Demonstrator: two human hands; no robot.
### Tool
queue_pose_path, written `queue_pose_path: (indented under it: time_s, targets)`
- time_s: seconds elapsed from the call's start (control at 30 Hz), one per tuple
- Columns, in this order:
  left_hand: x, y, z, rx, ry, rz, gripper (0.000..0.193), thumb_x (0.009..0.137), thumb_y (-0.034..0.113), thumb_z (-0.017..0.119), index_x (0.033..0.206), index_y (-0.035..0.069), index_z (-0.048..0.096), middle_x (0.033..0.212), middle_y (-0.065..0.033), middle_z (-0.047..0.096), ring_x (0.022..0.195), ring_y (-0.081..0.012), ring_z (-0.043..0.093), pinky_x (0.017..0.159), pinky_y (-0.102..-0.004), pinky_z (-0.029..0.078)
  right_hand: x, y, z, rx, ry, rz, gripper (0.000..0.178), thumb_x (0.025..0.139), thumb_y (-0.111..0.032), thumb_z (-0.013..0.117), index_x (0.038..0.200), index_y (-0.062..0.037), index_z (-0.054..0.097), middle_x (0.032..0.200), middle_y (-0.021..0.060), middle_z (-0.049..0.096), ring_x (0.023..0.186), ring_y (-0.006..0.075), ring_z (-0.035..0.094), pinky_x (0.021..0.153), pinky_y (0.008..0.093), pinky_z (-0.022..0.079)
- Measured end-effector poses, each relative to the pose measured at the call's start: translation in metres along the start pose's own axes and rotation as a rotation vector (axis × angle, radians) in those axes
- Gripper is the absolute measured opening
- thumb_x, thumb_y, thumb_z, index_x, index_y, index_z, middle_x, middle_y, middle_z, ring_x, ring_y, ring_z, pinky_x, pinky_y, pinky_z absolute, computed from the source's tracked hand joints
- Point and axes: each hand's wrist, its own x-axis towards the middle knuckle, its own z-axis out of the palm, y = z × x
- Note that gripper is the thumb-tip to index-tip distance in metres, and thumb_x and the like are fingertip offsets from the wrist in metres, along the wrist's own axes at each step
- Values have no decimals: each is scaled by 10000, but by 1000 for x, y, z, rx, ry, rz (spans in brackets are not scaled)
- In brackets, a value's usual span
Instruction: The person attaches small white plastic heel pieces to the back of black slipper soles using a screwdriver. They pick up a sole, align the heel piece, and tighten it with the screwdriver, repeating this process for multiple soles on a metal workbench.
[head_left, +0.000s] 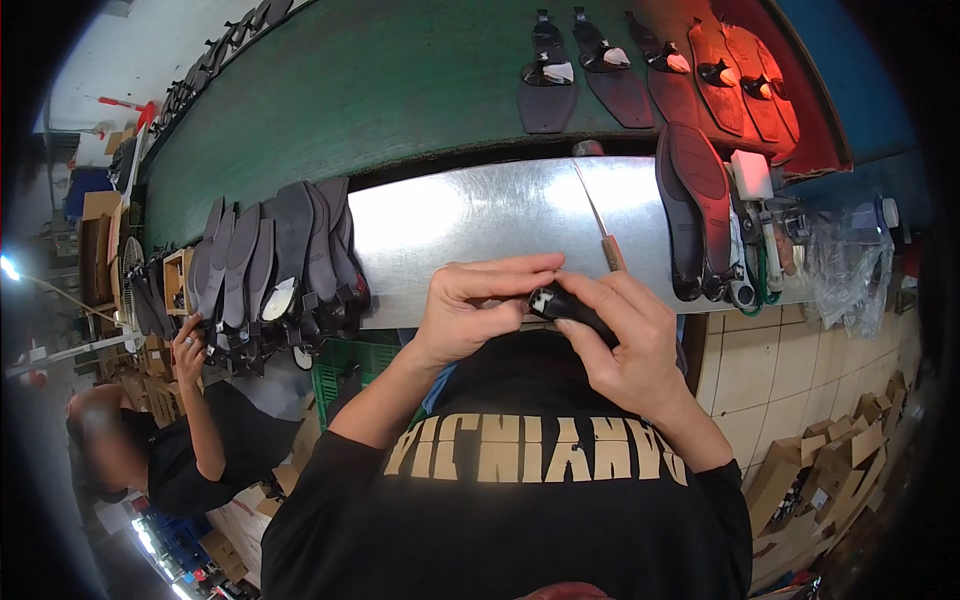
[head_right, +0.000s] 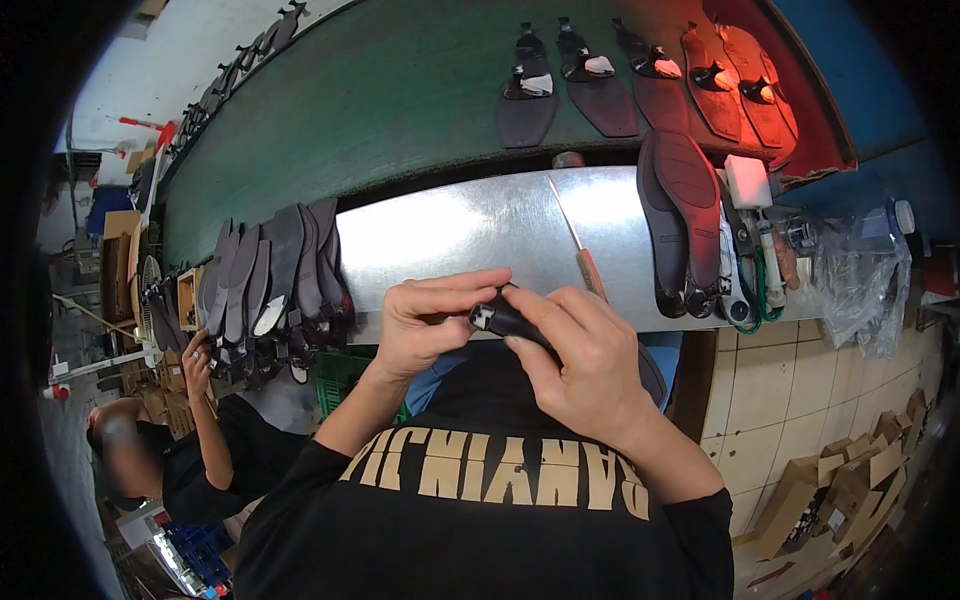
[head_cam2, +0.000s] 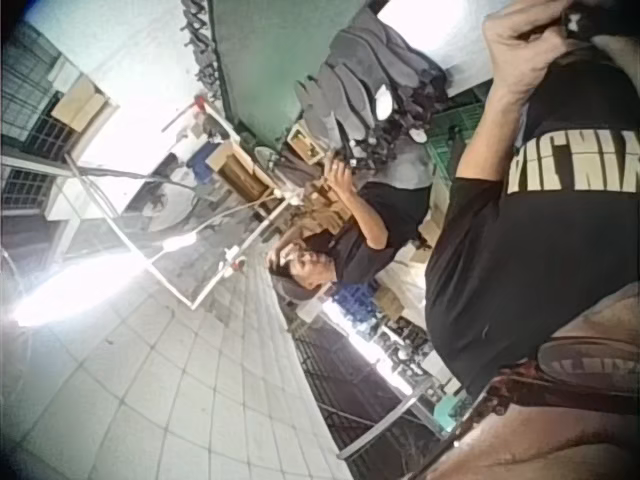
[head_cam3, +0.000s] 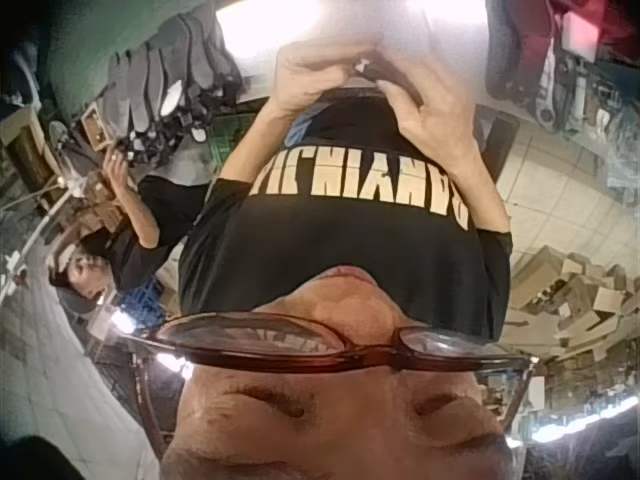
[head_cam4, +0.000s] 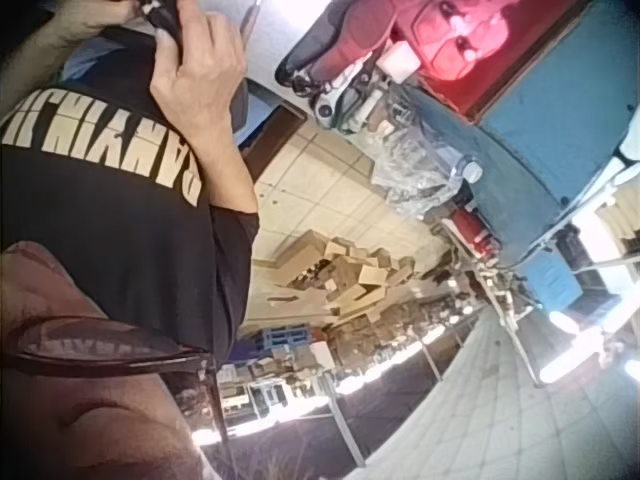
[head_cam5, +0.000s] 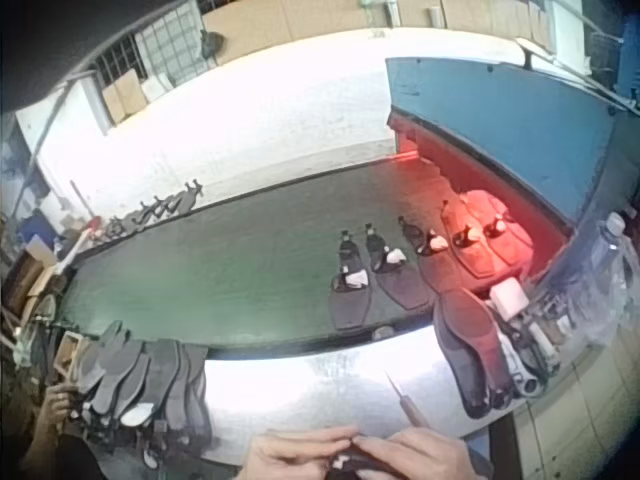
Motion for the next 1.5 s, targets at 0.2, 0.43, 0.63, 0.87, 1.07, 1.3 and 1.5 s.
queue_pose_path:
  time_s: [0.2, 0.43, 0.63, 0.87, 1.07, 1.3, 1.5]
  targets:
    - [5, 0, 9, -243, 138, -329, 394, 838, -98, 484, 1195, -5, 621, 1283, -208, 568, 1022, -222, 653, 756, -261, 593, -3, 17, 11, 242, 27, 199, 329, 745, -22, 688, 1070, -25, 640, 850, 116, 639, 761, 257, 637, 698, 335, 489]
    - [3, -1, 13, -205, 163, -329, 402, 872, -76, 420, 1223, 2, 600, 1277, -191, 575, 1020, -220, 657, 743, -263, 607, -6, 22, 15, 256, -24, 228, 161, 740, -6, 681, 899, -27, 688, 840, 93, 639, 758, 227, 640, 675, 302, 483]
    - [3, 2, 17, -209, 191, -349, 401, 873, -77, 419, 1218, 4, 607, 1273, -180, 581, 1006, -203, 662, 759, -258, 601, -4, 20, 16, 174, -41, 190, 150, 723, -15, 698, 868, -53, 704, 769, 78, 589, 680, 226, 605, 612, 321, 465]
    - [5, -1, 12, -176, 177, -398, 390, 821, -73, 525, 1193, -8, 623, 1200, -146, 630, 940, -133, 662, 739, -225, 589, -1, 29, 14, 28, -138, 16, 197, 702, -85, 742, 895, -103, 708, 784, 55, 554, 702, 237, 589, 624, 349, 463]
    - [9, -6, 7, -150, 139, -456, 367, 795, -61, 545, 1144, -18, 653, 1143, -132, 662, 884, -104, 666, 675, -193, 571, -5, 32, 12, 76, -220, 74, 257, 675, -145, 785, 906, -121, 676, 806, 40, 543, 701, 229, 589, 618, 347, 460]
    - [10, -6, 12, -109, 161, -450, 357, 796, -69, 544, 1130, -18, 659, 1145, -136, 660, 892, -116, 667, 679, -196, 576, -12, 33, 19, 38, -148, 83, 239, 671, -154, 789, 872, -129, 662, 800, 37, 533, 687, 216, 589, 599, 346, 453]
    - [14, -2, 13, -193, 210, -509, 356, 795, -92, 526, 1117, -23, 662, 1139, -154, 659, 877, -131, 678, 674, -200, 586, -16, 35, 24, 10, -59, 43, 204, 671, -128, 779, 840, -125, 665, 798, 43, 539, 673, 224, 588, 577, 343, 449]
